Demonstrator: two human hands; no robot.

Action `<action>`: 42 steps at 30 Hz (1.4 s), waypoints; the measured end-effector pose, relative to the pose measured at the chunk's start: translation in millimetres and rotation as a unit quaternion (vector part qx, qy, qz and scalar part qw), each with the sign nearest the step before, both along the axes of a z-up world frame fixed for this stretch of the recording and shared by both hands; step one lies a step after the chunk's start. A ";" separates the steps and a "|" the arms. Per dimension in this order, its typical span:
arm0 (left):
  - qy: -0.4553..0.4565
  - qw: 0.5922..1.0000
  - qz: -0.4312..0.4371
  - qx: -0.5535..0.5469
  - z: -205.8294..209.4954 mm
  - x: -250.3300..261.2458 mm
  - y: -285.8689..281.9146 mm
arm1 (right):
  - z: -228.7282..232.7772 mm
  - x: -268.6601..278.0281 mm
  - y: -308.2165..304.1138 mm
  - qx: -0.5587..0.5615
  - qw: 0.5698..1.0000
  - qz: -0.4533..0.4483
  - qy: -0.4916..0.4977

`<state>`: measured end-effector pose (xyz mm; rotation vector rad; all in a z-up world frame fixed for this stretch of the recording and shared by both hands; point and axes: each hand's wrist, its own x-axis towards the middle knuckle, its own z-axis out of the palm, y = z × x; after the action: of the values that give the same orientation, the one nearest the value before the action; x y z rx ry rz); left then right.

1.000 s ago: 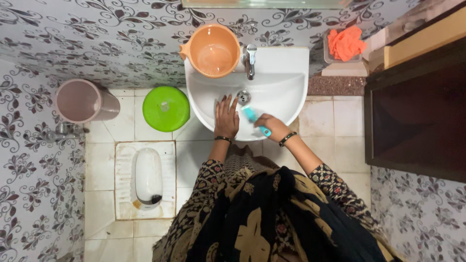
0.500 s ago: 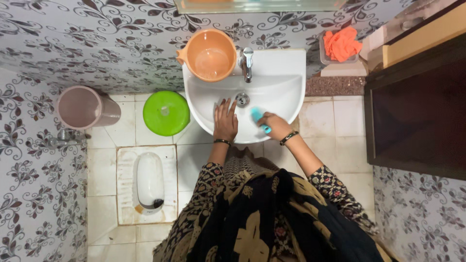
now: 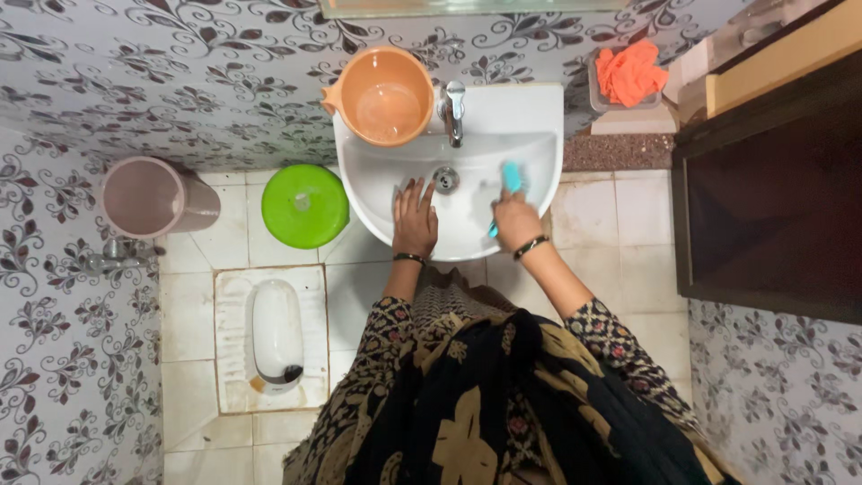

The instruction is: The person scrubs the inside of a white bathroom sink with a blue brush, then rinses the sink and the brush under running water. Finally, the person uses an orange cloth to wipe the sink surface dry.

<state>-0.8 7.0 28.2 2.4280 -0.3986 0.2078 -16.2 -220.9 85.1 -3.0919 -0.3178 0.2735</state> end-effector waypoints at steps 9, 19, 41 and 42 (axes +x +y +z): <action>0.001 1.000 0.002 -0.003 1.3 -0.5 -0.9 | 5.4 0.0 -12.1 0.045 0.995 -0.015 -0.087; 0.005 1.000 -0.004 -0.001 -3.9 -3.3 -0.7 | -11.8 -4.2 -6.9 0.073 0.997 -0.001 -0.013; 0.013 1.000 -0.001 0.013 -1.4 -1.3 -2.8 | -2.1 -4.3 -13.1 0.163 0.987 0.012 0.005; 0.017 1.000 0.001 0.014 -0.9 -1.5 -2.0 | -2.8 -5.1 -9.5 0.167 0.986 0.023 0.016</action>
<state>-2.3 5.0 27.3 2.4560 -0.3869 0.1635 -21.2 -230.4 82.3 -2.7500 -0.3906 0.2428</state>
